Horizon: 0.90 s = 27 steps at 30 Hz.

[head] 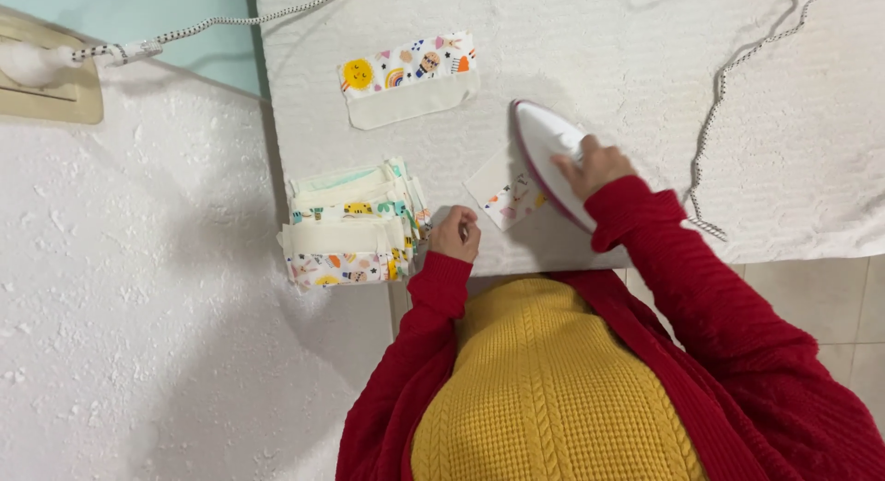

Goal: Ironing small pieces of patterned fabric on an ironing board.

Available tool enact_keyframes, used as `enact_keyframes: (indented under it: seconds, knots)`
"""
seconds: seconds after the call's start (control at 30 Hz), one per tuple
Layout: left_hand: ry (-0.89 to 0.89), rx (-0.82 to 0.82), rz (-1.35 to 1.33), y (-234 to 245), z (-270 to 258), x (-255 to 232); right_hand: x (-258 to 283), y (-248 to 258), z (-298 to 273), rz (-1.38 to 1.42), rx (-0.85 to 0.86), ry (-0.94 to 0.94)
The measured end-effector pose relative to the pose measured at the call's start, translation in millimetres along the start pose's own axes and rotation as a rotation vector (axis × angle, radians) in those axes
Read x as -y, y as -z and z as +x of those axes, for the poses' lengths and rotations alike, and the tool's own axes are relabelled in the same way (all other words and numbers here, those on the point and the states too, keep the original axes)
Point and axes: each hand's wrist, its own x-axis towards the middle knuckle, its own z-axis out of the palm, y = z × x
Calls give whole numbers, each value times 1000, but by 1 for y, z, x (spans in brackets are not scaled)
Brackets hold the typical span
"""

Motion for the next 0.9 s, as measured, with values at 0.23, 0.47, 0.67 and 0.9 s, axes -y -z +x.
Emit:
enact_keyframes:
  seconds: [0.23,0.47,0.67,0.9]
  knots:
    - [-431,-193,314,-6,47,-52,-74,26,34,1,-137,-67]
    - [-654,-275,487,-51,113,-84,-147,53,49,34,-247,-181]
    - [-581,-303,576,-77,133,-102,-143,103,35,52,-348,-244]
    - [-438,-185,721,-75,126,-117,-91,36,50,4,-770,561]
